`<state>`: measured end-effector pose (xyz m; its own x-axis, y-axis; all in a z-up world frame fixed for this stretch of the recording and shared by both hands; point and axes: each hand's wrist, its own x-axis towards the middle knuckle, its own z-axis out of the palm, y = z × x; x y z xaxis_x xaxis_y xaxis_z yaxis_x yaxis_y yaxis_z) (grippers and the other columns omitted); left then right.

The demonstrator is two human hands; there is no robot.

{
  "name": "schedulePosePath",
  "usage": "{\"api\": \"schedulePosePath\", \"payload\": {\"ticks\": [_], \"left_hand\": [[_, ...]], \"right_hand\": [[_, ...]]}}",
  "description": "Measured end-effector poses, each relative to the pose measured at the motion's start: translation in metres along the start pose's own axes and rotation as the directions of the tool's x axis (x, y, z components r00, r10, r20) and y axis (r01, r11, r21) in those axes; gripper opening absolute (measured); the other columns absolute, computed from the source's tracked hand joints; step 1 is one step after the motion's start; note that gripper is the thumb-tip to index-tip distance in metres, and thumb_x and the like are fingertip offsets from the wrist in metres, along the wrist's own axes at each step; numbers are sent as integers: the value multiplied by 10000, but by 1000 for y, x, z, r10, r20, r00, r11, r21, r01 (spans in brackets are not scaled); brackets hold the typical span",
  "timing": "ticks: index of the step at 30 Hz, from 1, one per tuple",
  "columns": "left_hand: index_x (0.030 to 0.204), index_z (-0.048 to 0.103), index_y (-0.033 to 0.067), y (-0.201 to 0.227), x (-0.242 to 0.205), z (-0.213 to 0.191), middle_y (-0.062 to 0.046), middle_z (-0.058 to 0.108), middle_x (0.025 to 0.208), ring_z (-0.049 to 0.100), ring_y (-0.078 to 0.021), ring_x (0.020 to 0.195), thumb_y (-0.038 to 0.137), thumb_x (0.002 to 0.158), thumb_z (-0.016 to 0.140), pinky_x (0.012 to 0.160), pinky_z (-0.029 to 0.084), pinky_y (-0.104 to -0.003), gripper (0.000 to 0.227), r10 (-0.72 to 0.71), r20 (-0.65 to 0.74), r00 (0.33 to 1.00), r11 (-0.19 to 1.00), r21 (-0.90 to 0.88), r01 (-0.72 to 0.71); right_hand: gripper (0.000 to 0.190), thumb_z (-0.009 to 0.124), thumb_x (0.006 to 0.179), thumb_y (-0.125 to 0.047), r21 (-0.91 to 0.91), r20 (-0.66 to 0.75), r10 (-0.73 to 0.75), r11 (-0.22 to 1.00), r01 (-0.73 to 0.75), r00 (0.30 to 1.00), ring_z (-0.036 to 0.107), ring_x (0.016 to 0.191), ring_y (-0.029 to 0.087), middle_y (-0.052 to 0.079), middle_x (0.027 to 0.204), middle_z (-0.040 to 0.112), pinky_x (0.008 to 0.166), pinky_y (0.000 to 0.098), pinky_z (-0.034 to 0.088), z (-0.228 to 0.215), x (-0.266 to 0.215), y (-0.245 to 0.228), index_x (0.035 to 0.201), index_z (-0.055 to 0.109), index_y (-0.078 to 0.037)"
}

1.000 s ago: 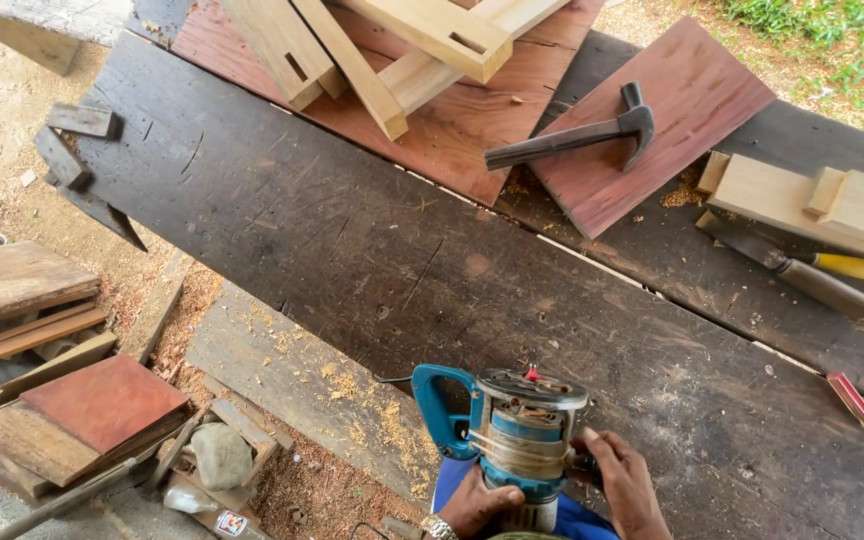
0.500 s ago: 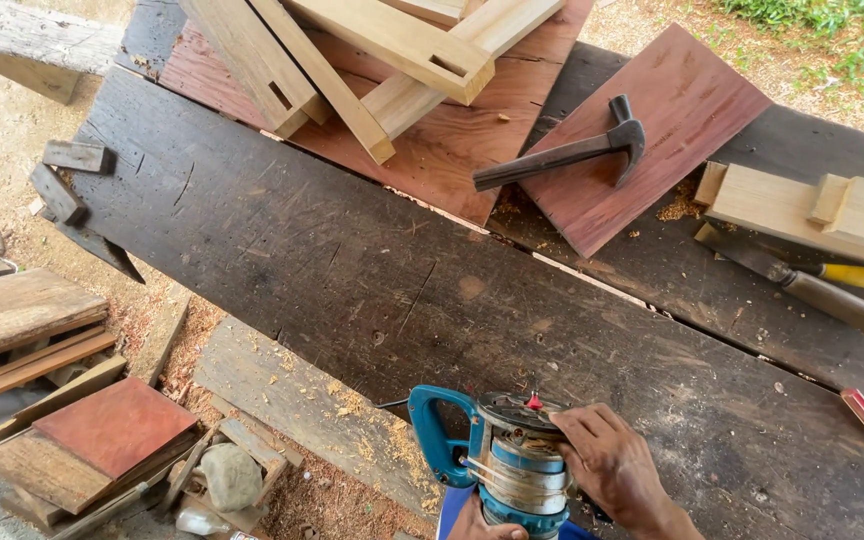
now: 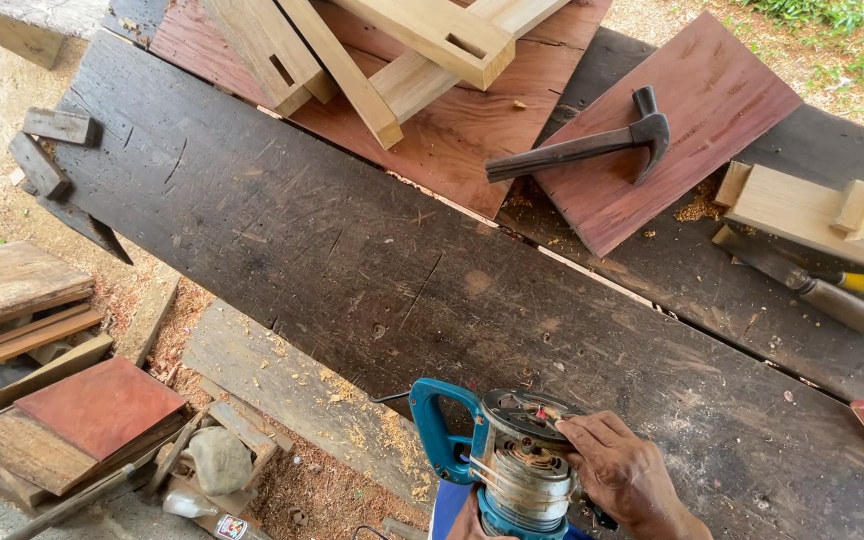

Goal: Adjusting and inspecting a handheld power router in a woodworking workshop.

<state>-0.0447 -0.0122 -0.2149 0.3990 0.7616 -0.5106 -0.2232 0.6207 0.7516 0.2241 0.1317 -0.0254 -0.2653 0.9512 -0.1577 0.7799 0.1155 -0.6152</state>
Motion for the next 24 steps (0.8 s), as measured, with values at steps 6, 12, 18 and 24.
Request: {"api": "schedulePosePath", "payload": {"ticks": [6, 12, 18, 24], "left_hand": [[1589, 73, 43, -5, -7, 1, -200, 352, 1613, 463, -318, 1490, 355, 738, 934, 1212, 363, -488, 1251, -66, 4, 998, 997, -33, 66], [1582, 116, 23, -27, 5, 8, -224, 409, 1588, 504, -326, 1454, 341, 691, 975, 1214, 394, -489, 1278, -26, -51, 998, 998, -57, 23], [1562, 146, 6, -60, 13, -12, -205, 407, 1565, 477, -320, 1459, 353, 650, 1016, 1219, 397, -484, 1308, 61, -80, 995, 982, 182, -46], [1570, 174, -12, 52, -6, 22, -230, 461, 1550, 500, -328, 1464, 396, 632, 983, 1242, 383, -465, 1304, -129, -75, 989, 988, 70, 135]], "right_hand": [[385, 803, 802, -143, 166, 173, 3, 986, -32, 985, 704, 1062, 218, 46, 1166, 713, 888, 346, 613, 6, 1, 9, 1158, 655, -125], [729, 808, 691, -70, 241, 158, 160, 951, -195, 974, 651, 1150, 337, 167, 1364, 567, 909, 402, 582, -17, 30, -21, 1368, 539, -32], [543, 780, 792, -80, 55, 209, 152, 984, -167, 966, 589, 1247, 333, 187, 1423, 588, 1053, 417, 494, 22, 27, 3, 1317, 654, -24], [513, 692, 771, 68, 49, 133, 117, 991, -124, 984, 601, 1267, 310, 171, 1377, 619, 1071, 400, 505, 32, 26, 7, 1271, 661, -43]]}}
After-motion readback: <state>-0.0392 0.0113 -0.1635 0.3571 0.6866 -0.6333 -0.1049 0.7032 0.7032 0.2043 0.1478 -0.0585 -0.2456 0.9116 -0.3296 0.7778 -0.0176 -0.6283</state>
